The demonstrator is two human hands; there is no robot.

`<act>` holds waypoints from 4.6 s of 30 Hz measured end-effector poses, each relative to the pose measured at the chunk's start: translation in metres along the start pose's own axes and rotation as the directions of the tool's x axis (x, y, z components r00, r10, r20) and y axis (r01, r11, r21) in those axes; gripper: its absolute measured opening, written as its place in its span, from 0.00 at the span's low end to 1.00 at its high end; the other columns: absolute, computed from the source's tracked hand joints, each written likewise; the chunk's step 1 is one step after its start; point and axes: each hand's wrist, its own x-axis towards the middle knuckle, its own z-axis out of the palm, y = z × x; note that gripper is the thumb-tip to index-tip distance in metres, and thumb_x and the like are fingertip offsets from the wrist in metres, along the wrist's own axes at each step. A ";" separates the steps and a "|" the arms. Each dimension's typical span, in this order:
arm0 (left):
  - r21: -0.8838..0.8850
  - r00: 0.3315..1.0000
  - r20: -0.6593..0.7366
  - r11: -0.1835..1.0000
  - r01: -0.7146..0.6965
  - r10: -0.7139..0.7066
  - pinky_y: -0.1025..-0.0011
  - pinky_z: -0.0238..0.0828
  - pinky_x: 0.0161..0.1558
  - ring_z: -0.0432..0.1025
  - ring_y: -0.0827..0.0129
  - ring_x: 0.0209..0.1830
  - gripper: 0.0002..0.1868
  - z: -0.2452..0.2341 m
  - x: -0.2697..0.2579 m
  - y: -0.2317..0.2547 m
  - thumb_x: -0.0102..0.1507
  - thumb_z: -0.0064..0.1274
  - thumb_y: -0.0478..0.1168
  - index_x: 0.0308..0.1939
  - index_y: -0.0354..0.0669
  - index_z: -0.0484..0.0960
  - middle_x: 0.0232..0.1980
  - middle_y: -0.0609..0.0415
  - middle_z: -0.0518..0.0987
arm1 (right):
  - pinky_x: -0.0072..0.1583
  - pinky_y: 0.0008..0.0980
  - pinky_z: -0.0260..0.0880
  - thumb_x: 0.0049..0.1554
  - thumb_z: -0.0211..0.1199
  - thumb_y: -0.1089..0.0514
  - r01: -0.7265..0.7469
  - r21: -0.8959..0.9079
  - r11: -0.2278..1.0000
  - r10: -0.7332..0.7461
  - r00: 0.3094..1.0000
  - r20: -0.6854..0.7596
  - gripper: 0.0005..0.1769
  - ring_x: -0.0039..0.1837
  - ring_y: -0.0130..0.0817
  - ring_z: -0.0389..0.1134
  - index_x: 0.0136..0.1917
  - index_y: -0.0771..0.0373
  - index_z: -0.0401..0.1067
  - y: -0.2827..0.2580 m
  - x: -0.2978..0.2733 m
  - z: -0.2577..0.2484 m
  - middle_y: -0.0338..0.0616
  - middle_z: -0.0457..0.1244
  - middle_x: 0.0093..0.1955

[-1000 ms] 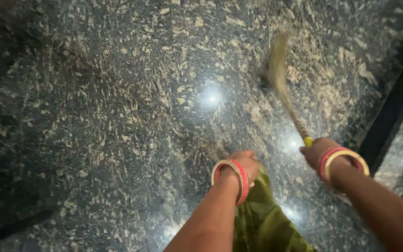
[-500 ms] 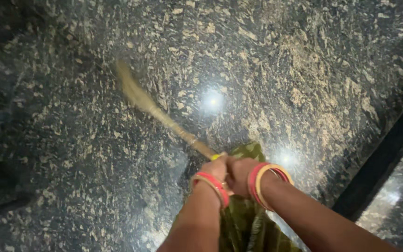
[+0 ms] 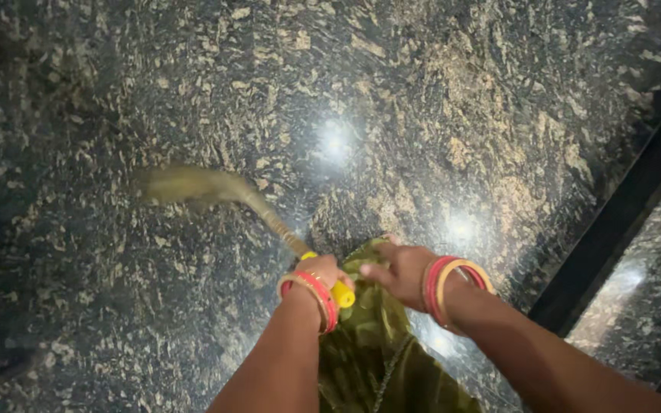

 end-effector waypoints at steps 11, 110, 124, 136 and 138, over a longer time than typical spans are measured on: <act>0.631 0.965 0.089 0.735 -0.247 0.248 0.62 0.66 0.20 0.70 0.61 0.18 0.11 0.078 -0.084 0.096 0.66 0.46 0.42 0.48 0.41 0.79 0.26 0.48 0.76 | 0.74 0.42 0.61 0.61 0.50 0.34 -0.199 -0.055 0.978 0.197 0.980 -0.037 0.36 0.73 0.50 0.64 0.76 0.52 0.62 0.042 0.017 -0.039 0.52 0.65 0.69; 0.968 0.955 -0.092 0.251 0.020 0.281 0.55 0.71 0.45 0.75 0.53 0.42 0.19 0.110 0.016 0.370 0.70 0.46 0.50 0.60 0.46 0.75 0.46 0.45 0.80 | 0.71 0.45 0.65 0.63 0.51 0.40 -0.262 0.013 0.965 0.262 0.963 -0.060 0.27 0.69 0.51 0.68 0.73 0.47 0.65 -0.002 0.166 -0.306 0.51 0.66 0.67; 0.905 0.983 0.141 0.388 -0.175 0.114 0.57 0.69 0.34 0.73 0.57 0.30 0.19 0.218 -0.027 0.436 0.68 0.47 0.49 0.60 0.45 0.73 0.37 0.45 0.79 | 0.70 0.45 0.65 0.62 0.52 0.40 -0.293 0.108 0.950 0.304 0.946 -0.113 0.27 0.69 0.49 0.67 0.71 0.47 0.67 0.023 0.158 -0.326 0.47 0.66 0.68; 0.732 0.908 0.015 0.614 -0.296 0.419 0.55 0.68 0.24 0.73 0.53 0.22 0.16 0.201 -0.021 0.474 0.66 0.48 0.41 0.57 0.42 0.72 0.31 0.45 0.77 | 0.72 0.44 0.63 0.60 0.54 0.41 -0.280 0.296 0.913 0.342 0.922 -0.184 0.28 0.71 0.47 0.65 0.71 0.50 0.68 0.015 0.170 -0.332 0.47 0.65 0.69; 0.884 0.932 0.089 0.403 -0.237 0.352 0.57 0.70 0.26 0.73 0.57 0.24 0.15 0.201 0.022 0.507 0.65 0.48 0.40 0.54 0.41 0.76 0.31 0.47 0.77 | 0.72 0.44 0.63 0.61 0.53 0.41 -0.303 0.308 0.902 0.370 0.910 -0.189 0.27 0.72 0.47 0.65 0.70 0.50 0.68 0.011 0.170 -0.334 0.47 0.65 0.69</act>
